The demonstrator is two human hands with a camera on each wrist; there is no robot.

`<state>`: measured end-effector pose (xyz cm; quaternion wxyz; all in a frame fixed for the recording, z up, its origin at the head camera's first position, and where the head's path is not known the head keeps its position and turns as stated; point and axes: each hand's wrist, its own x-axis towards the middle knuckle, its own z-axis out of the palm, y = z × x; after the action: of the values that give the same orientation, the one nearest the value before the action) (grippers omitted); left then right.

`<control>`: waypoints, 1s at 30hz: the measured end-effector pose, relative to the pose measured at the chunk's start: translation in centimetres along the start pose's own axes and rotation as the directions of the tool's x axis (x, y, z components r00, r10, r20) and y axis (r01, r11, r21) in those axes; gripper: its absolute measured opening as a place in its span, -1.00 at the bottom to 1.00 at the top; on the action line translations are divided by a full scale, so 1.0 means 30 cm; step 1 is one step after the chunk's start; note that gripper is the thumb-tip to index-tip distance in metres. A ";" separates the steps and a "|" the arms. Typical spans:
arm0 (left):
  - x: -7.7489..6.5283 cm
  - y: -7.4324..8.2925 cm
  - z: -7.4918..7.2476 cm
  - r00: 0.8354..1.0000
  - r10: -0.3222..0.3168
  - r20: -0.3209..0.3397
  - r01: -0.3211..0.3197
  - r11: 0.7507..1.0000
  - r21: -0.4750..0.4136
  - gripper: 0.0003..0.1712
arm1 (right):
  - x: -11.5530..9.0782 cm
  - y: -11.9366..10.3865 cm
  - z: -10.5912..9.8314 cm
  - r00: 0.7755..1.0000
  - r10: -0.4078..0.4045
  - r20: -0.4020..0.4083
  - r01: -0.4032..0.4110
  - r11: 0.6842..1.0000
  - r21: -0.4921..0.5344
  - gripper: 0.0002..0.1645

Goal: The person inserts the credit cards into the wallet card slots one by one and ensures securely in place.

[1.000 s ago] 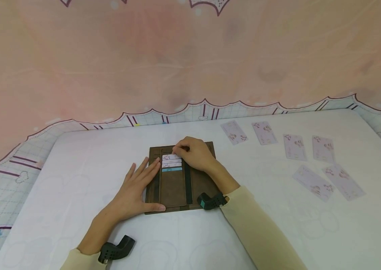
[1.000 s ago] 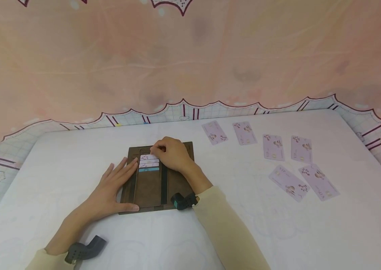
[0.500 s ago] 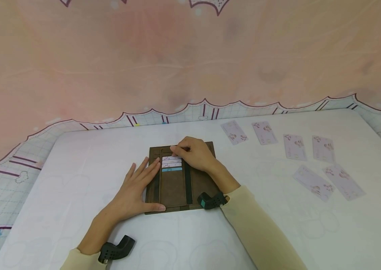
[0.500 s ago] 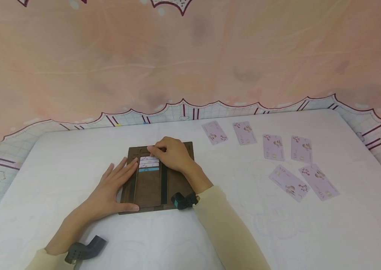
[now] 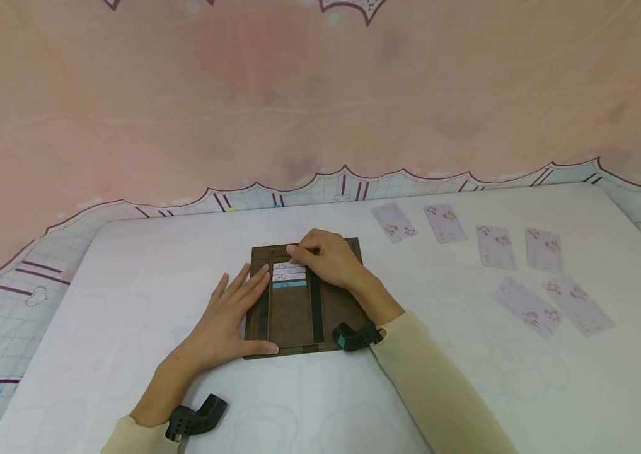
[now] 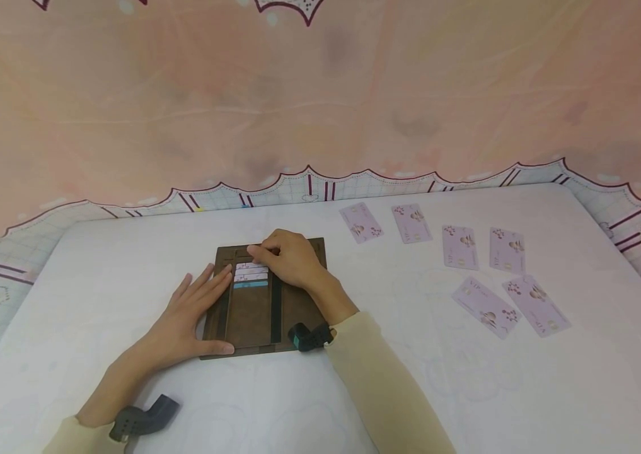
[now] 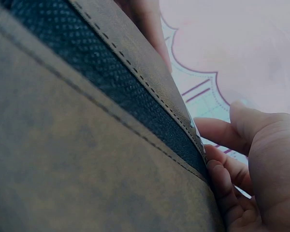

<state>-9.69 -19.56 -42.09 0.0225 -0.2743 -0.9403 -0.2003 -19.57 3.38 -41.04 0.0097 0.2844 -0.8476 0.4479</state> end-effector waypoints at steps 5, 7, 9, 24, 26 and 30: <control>0.001 -0.001 0.001 1.000 0.008 -0.011 -0.008 1.000 0.000 0.31 | 0.000 0.001 -0.002 1.000 -0.005 -0.007 0.005 1.000 -0.008 -0.64; 0.000 -0.001 0.002 1.000 0.010 -0.014 -0.010 1.000 -0.001 0.32 | 0.000 0.000 -0.003 1.000 0.001 -0.007 -0.001 1.000 -0.008 -0.65; 0.000 -0.002 0.003 1.000 0.013 -0.016 -0.013 1.000 0.001 0.32 | -0.001 -0.002 -0.003 1.000 0.011 -0.004 -0.011 1.000 -0.009 -0.65; -0.001 0.001 0.004 1.000 -0.013 -0.003 0.013 1.000 0.009 0.32 | -0.002 -0.010 0.014 0.986 0.078 -0.146 -0.086 0.995 -0.051 -0.59; -0.002 0.001 0.005 1.000 -0.006 -0.010 0.006 1.000 0.005 0.32 | -0.003 -0.012 0.014 0.984 0.086 -0.156 -0.096 0.994 -0.055 -0.58; -0.002 0.001 0.004 1.000 0.004 -0.019 -0.004 1.000 0.007 0.32 | -0.004 -0.013 0.012 0.982 0.083 -0.169 -0.094 0.994 -0.059 -0.57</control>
<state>-9.60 -19.52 -42.19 0.0328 -0.2740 -0.9403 -0.1994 -19.19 3.00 -40.98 0.0698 0.2078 -0.8700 0.4417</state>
